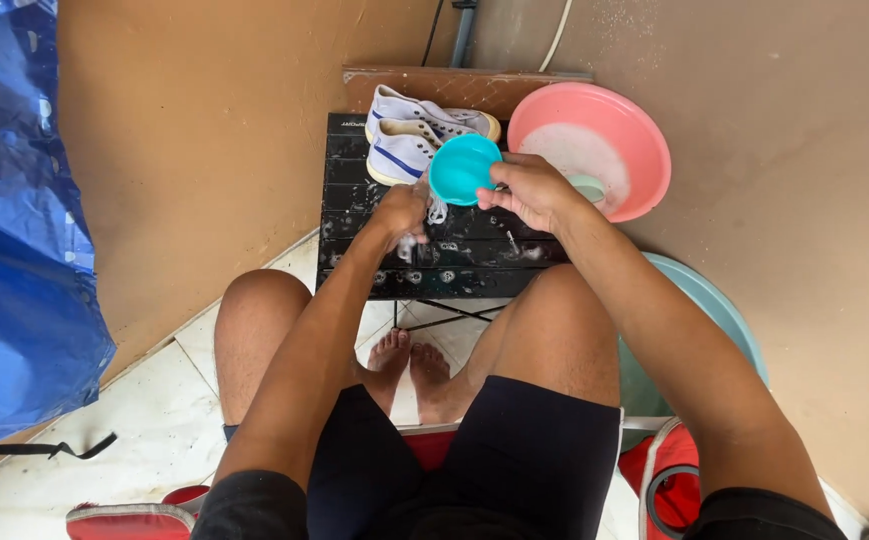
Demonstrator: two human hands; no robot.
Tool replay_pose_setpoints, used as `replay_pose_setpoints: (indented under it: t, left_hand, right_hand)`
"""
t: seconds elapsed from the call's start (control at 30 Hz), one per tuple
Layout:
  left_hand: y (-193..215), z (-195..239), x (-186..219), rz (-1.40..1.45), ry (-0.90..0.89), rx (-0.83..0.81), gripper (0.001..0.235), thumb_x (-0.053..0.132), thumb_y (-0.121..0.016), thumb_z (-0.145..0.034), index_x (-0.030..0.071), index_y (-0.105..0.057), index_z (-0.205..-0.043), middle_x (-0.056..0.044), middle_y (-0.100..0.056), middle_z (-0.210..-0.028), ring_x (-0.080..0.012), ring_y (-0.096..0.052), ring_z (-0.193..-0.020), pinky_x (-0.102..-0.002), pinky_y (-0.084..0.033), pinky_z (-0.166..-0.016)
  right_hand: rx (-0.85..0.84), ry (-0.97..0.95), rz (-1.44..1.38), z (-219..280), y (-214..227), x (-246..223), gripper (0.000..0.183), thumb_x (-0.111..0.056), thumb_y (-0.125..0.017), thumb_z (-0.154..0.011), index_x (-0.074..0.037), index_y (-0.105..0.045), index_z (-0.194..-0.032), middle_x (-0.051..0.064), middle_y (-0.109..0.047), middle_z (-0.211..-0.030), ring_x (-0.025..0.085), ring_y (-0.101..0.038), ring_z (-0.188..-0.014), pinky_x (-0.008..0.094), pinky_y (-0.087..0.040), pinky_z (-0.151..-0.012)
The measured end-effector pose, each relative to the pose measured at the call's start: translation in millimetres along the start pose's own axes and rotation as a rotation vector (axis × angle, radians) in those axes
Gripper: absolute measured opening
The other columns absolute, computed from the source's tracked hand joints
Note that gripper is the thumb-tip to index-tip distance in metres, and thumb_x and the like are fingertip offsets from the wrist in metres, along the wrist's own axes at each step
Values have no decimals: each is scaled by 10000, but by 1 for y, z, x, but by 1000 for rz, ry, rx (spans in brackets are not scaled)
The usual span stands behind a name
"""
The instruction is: The person scrubs white shoelaces with a brush and soapy water on a black table. They then rinse the laces and a pair of white sneakers using a blue cup to pour water from a large basin.
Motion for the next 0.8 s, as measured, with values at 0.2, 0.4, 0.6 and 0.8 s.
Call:
replay_pose_setpoints:
  t: [0.2, 0.4, 0.6, 0.8]
  left_hand:
    - [-4, 24, 25, 505, 21, 17, 480, 412, -545, -1300, 26, -746, -1098, -34, -553, -730, -159, -573, -548, -285, -479, -441]
    - [29, 83, 75, -574, -121, -132, 716, 423, -816, -1102, -90, -763, -1598, -411, -781, -1544, -580, -716, -1526, -686, -576, -1304]
    - [48, 138, 125, -547, -164, -218, 661, 279, -567, -1244, -127, -589, -1765, -433, -614, -1762, -598, -502, -1721, -657, -423, -1462]
    - [43, 92, 80, -693, -318, -237, 610, 277, -579, -1247, -116, -638, -1709, -404, -799, -1514, -579, -732, -1493, -653, -609, -1293]
  right_hand:
    - [-8, 25, 64, 18, -18, -15, 483, 27, -733, -974, 72, -775, -1453, 220, -780, -1075, 360, -924, -869, 483, -843, -950]
    - [1, 70, 123, 14, -24, -18, 633, -4, -703, -1043, 98, -645, -1665, 276, -740, -1259, 455, -932, -1023, 577, -826, -998]
    - [24, 124, 172, 15, -24, -24, 660, -21, -694, -1081, 101, -590, -1721, 318, -717, -1334, 504, -924, -1049, 613, -819, -1003]
    - [7, 150, 164, 14, -28, -27, 720, -22, -682, -1090, 82, -515, -1783, 326, -712, -1319, 550, -909, -1070, 646, -817, -1002]
Point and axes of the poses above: each hand's wrist, its own z-axis away from the middle knuckle, its own y-axis out of the back of the hand, x = y × z, the point moved 2 cm from there along -z, towards the middle knuckle
